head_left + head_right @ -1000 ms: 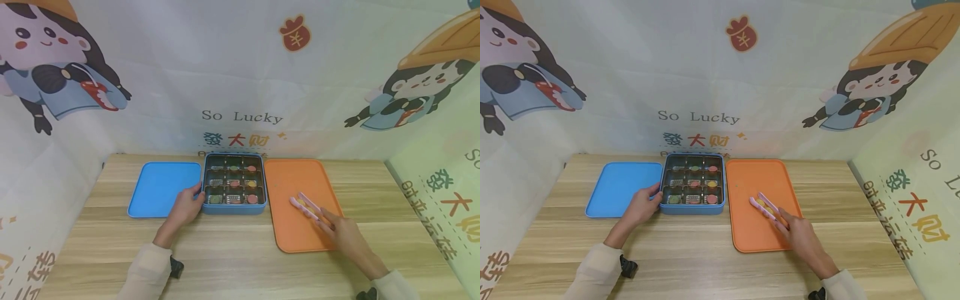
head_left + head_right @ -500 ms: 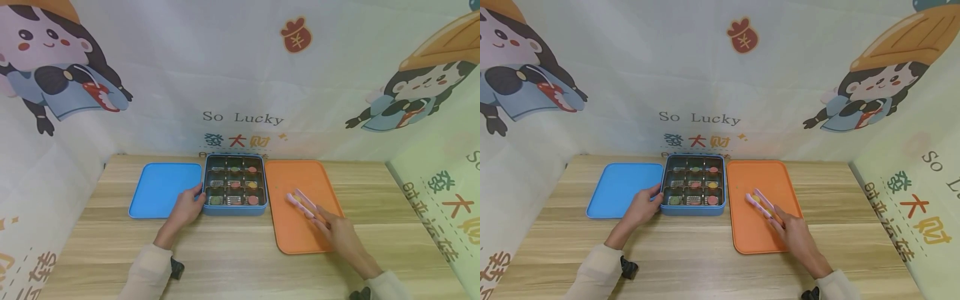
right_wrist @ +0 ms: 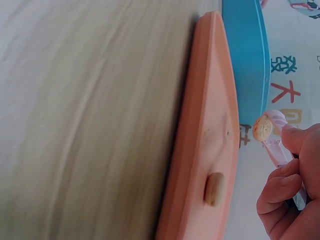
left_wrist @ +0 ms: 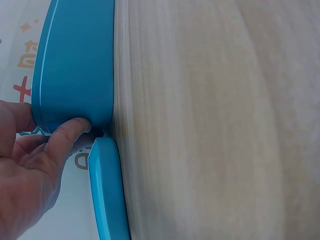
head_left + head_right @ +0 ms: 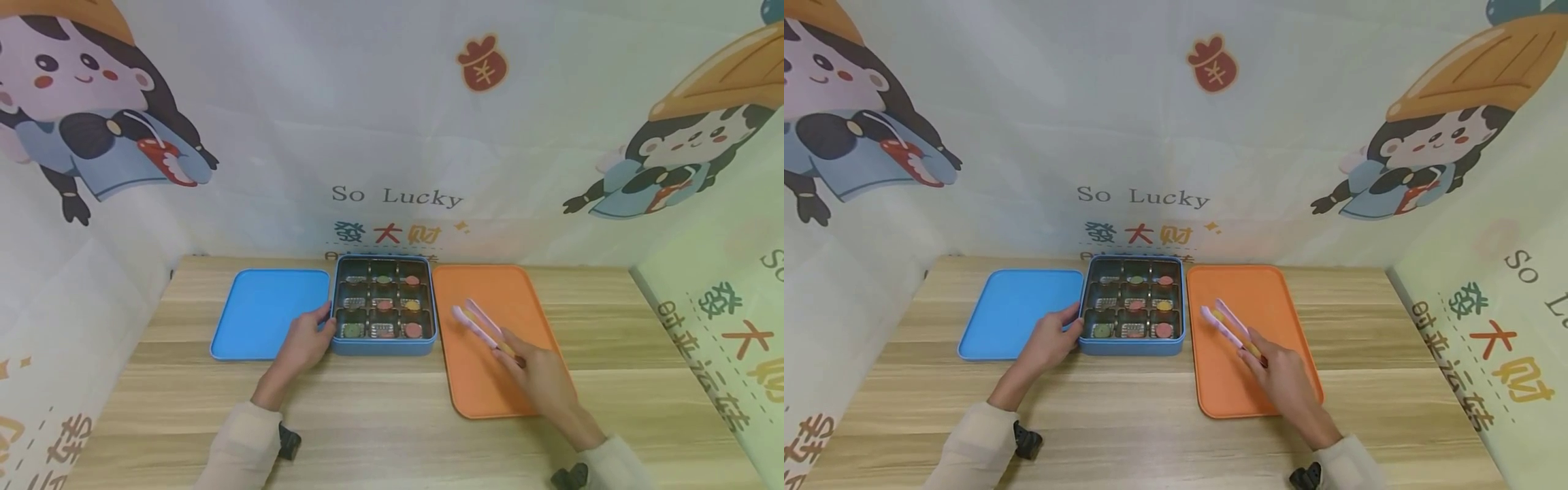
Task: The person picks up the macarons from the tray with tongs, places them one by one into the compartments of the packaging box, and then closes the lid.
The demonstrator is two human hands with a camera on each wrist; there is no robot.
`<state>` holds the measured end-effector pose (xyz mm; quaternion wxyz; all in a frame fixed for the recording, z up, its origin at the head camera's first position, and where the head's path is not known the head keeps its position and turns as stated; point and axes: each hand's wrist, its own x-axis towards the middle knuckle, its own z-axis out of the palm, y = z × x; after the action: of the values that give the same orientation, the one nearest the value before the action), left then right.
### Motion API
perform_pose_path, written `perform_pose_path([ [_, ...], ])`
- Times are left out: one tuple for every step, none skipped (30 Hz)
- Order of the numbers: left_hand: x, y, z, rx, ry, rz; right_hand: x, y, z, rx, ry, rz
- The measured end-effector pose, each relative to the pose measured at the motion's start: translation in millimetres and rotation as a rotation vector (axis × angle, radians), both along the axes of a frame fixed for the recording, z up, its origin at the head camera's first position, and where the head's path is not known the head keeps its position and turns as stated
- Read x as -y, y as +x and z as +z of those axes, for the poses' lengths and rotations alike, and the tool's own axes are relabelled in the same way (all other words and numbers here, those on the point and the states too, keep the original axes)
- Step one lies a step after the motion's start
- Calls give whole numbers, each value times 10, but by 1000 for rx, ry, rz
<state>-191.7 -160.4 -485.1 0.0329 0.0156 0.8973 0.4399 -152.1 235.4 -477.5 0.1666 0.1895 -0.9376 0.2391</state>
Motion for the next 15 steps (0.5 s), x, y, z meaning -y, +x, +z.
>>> perform_pose_path([
  [-1, -1, 2, 3, 8, -2, 17, -9, 8, -1, -3, 4],
  [-1, 0, 4, 5, 14, -4, 35, -19, 15, -3, -8, 9],
  [-2, 0, 6, 3, 16, -4, 55, -30, 21, -7, -16, 15],
  [-1, 0, 7, 2, 17, -5, 75, -41, 26, -13, -27, 23],
  [-1, 1, 8, -4, 9, -4, 95, -50, 31, -21, -36, 25],
  [0, 0, 10, -10, 4, -3, 117, -60, 37, -30, -46, 29],
  [0, 0, 11, -16, -4, -1, 139, -70, 44, -34, -58, 32],
  [2, 2, 15, -18, -5, -1, 162, -80, 50, -38, -67, 33],
  [3, 1, 16, -21, -10, -1, 185, -87, 57, -42, -78, 35],
  [4, 0, 17, -21, -11, 1, 207, -95, 63, -45, -83, 36],
  [3, 1, 18, -21, -14, 3, 229, -106, 65, -46, -87, 36],
  [4, 3, 20, -14, -8, 2, 252, -115, 70, -46, -91, 39],
  [4, 5, 20, -12, -8, 2, 276, -124, 73, -44, -94, 43],
  [4, 8, 21, -6, -1, 2, 299, -132, 77, -41, -97, 47],
  [2, 8, 18, -8, -6, 3, 323, -139, 82, -40, -99, 51],
])
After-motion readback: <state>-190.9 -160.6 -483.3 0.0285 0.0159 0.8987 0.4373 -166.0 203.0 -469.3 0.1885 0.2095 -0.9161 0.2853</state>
